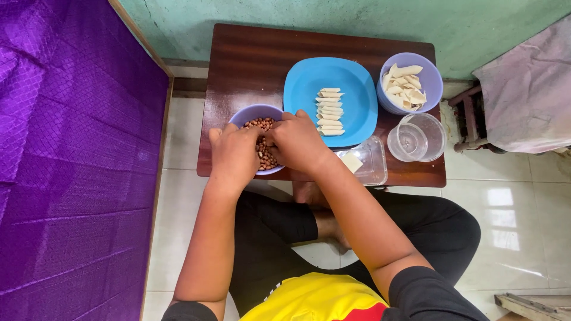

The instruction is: The person sits on the floor and prepares dumplings by hand. They take a square wrapper, place a peanut in the center, fold it into a triangular shape, and seal the edges using water from a small container. The finished dumplings are placed on a blue plate.

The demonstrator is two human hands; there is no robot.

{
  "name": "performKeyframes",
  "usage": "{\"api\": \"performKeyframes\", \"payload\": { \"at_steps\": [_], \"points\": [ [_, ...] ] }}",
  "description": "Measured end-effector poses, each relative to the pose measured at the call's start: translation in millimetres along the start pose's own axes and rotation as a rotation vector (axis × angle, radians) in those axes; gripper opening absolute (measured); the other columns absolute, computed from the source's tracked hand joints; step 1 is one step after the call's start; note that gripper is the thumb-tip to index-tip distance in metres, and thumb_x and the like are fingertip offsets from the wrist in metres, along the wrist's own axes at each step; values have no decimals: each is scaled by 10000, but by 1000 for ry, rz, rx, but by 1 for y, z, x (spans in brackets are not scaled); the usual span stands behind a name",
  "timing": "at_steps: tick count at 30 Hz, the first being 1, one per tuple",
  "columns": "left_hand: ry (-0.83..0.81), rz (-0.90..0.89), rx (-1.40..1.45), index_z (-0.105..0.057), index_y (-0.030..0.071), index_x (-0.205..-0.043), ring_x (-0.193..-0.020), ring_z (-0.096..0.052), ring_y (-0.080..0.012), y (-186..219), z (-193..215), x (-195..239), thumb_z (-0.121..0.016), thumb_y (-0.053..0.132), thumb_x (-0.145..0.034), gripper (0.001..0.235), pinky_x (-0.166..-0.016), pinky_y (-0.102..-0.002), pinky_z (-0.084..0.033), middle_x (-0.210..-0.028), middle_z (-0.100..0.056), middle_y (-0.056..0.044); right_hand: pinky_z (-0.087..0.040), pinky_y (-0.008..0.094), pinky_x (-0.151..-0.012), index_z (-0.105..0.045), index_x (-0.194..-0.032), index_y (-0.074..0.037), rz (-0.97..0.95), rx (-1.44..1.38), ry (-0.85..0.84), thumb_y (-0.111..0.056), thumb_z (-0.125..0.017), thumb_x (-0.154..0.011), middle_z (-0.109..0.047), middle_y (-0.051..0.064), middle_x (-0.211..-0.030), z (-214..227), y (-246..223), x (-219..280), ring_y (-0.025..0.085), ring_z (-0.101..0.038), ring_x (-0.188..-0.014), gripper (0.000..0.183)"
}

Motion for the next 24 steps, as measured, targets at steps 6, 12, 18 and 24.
{"api": "performKeyframes", "payload": {
  "at_steps": [6,12,18,24],
  "points": [
    [-8,-54,-5,-760,119,-1081,-909,-653,-303,2,5,-2,-688,16,-746,358,-860,-471,-356,-784,-721,-44,-423,377,-707,-744,-721,-254,-2,-16,26,-346,-783,-695,-720,-37,-738,-3,4,0,216,-660,-841,103],
    [7,-47,24,-739,119,-1136,-918,-652,-297,0,1,-1,-733,48,-749,394,-891,-470,-343,-817,-732,-55,-424,378,-711,-741,-769,-233,-31,-72,42,-291,-765,-702,-723,-30,-762,0,4,2,228,-671,-853,92],
    [-7,-41,10,-729,111,-1156,-935,-658,-294,1,3,1,-743,62,-751,408,-897,-475,-345,-846,-737,-56,-441,390,-727,-728,-818,-228,-45,-73,51,-286,-775,-700,-732,-18,-782,4,2,3,238,-679,-862,140],
    [31,-54,7,-749,114,-1040,-886,-650,-289,2,3,3,-750,55,-758,289,-888,-476,-347,-785,-714,-45,-448,381,-709,-716,-786,-228,-52,-73,55,-274,-776,-698,-721,-26,-770,9,-1,5,231,-668,-845,116]
  ]
}}
Point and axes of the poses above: each hand's wrist, its own x-axis away from the middle knuckle, its own z-axis out of the back of the hand, y = z × x, the point moved 7 cm from there along -x, towards the middle knuckle
